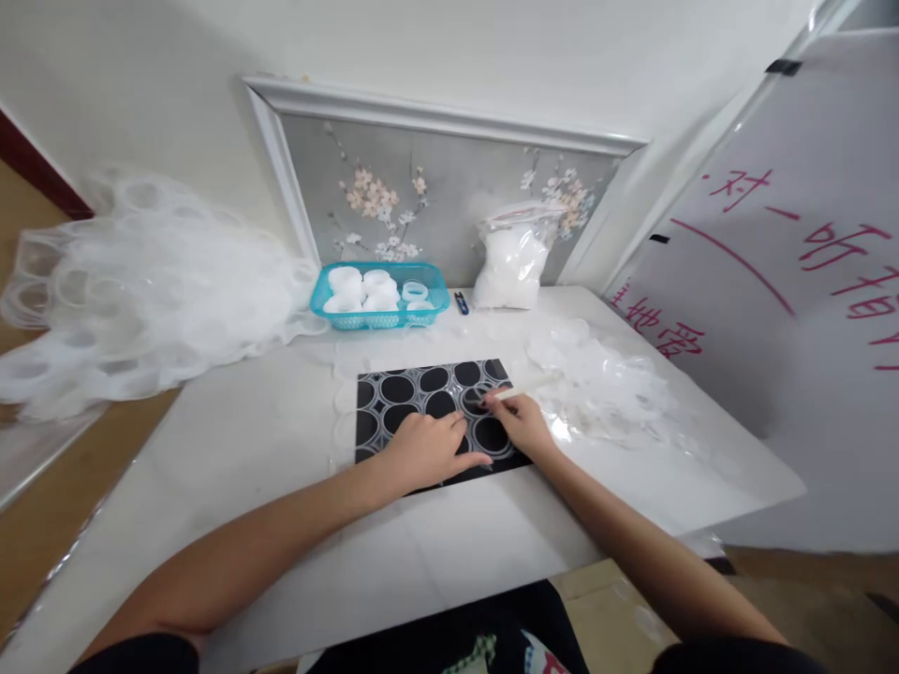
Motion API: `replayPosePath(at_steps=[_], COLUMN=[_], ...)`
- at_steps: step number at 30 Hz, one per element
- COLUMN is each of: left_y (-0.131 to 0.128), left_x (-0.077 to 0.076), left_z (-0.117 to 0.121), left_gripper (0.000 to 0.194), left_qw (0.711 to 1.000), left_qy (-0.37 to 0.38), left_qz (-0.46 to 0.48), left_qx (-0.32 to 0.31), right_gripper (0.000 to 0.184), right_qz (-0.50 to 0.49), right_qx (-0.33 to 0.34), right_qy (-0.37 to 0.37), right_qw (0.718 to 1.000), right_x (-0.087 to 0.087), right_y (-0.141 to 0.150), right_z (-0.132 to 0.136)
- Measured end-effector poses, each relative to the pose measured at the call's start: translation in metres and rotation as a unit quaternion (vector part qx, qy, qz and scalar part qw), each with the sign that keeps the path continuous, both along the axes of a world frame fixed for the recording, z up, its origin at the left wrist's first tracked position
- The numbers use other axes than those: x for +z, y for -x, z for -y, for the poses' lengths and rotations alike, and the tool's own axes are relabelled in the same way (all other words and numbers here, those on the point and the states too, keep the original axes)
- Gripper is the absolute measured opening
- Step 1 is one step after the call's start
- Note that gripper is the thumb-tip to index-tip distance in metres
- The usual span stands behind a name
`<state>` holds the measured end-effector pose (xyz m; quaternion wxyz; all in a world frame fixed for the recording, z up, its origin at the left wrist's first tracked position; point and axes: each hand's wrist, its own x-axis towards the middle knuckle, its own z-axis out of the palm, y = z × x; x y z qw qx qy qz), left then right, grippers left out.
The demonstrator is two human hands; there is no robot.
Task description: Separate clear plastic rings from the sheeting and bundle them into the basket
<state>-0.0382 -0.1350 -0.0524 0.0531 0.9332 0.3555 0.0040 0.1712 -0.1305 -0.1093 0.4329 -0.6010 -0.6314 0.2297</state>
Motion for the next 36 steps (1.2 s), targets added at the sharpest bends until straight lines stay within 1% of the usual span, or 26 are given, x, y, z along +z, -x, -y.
replayPosePath(at_steps=[3,5,7,10,15,18,19,21,23,24,25,26,27,28,29,30,32,33,36], left_y=[-0.016,-0.019,-0.018,-0.016,-0.015,-0.014,-0.014,-0.013,-0.012,-0.012,-0.012,-0.011,-0.011,-0.011,-0.011,-0.013,-0.018,-0.022,-0.039], left_x=[-0.013,-0.021,-0.026,-0.028,-0.025,-0.023,-0.021,-0.018,-0.013,-0.010,-0.007,-0.003,0.001,0.005,0.009,0.013,0.019,0.020,0.017], left_z=[-0.001,-0.001,-0.002,-0.002,-0.002,-0.003,-0.004,-0.005,-0.005,-0.005,-0.006,-0.008,-0.010,-0.013,-0.017,-0.020,-0.026,-0.027,-0.021], left_gripper=[0.076,0.081,0.084,0.083,0.083,0.081,0.080,0.079,0.080,0.081,0.082,0.082,0.080,0.077,0.073,0.068,0.060,0.058,0.052], left_qw=[1.000,0.999,0.998,0.998,0.998,0.998,0.998,0.998,0.998,0.998,0.998,0.998,0.997,0.997,0.996,0.994,0.994,0.995,0.998], left_qy=[0.004,0.012,0.019,0.019,0.021,0.028,0.030,0.041,0.057,0.058,0.056,0.055,0.059,0.070,0.088,0.105,0.111,0.100,0.056], left_qz=[-0.027,-0.044,-0.054,-0.053,-0.058,-0.053,-0.046,-0.035,-0.036,-0.039,-0.041,-0.043,-0.043,-0.040,-0.034,-0.027,-0.005,0.004,0.024], left_qx=[-0.005,0.003,0.004,-0.002,-0.007,-0.006,-0.007,-0.010,-0.009,-0.009,-0.010,-0.010,-0.009,-0.007,-0.006,-0.009,-0.016,-0.020,-0.020], right_gripper=[0.029,0.029,0.029,0.028,0.025,0.023,0.021,0.020,0.024,0.025,0.026,0.026,0.026,0.025,0.028,0.030,0.032,0.032,0.031], right_qz=[-0.018,-0.019,-0.011,0.001,0.047,0.125,0.167,0.265,0.335,0.347,0.337,0.309,0.256,0.191,0.174,0.149,0.108,0.087,0.052], right_qx=[0.021,0.029,0.036,0.036,0.049,0.035,0.032,0.045,0.054,0.035,-0.005,-0.073,-0.156,-0.232,-0.254,-0.253,-0.190,-0.153,-0.095], right_qy=[0.010,0.009,0.008,0.001,-0.021,-0.046,-0.064,-0.103,-0.120,-0.116,-0.107,-0.095,-0.080,-0.073,-0.075,-0.073,-0.059,-0.049,-0.023], right_qw=[1.000,0.999,0.999,0.999,0.997,0.990,0.983,0.958,0.933,0.930,0.935,0.943,0.950,0.951,0.948,0.953,0.974,0.983,0.994], right_x=[-0.008,-0.007,-0.006,-0.003,-0.004,-0.009,-0.011,-0.012,-0.007,-0.003,0.003,0.010,0.016,0.021,0.025,0.026,0.019,0.013,-0.008], right_y=[0.012,0.013,0.012,0.010,0.009,0.016,0.019,0.025,0.023,0.017,0.007,-0.005,-0.019,-0.033,-0.045,-0.054,-0.060,-0.058,-0.037], right_z=[0.011,0.010,0.007,0.005,0.008,0.017,0.021,0.023,0.012,0.002,-0.010,-0.022,-0.034,-0.043,-0.047,-0.047,-0.036,-0.027,0.006])
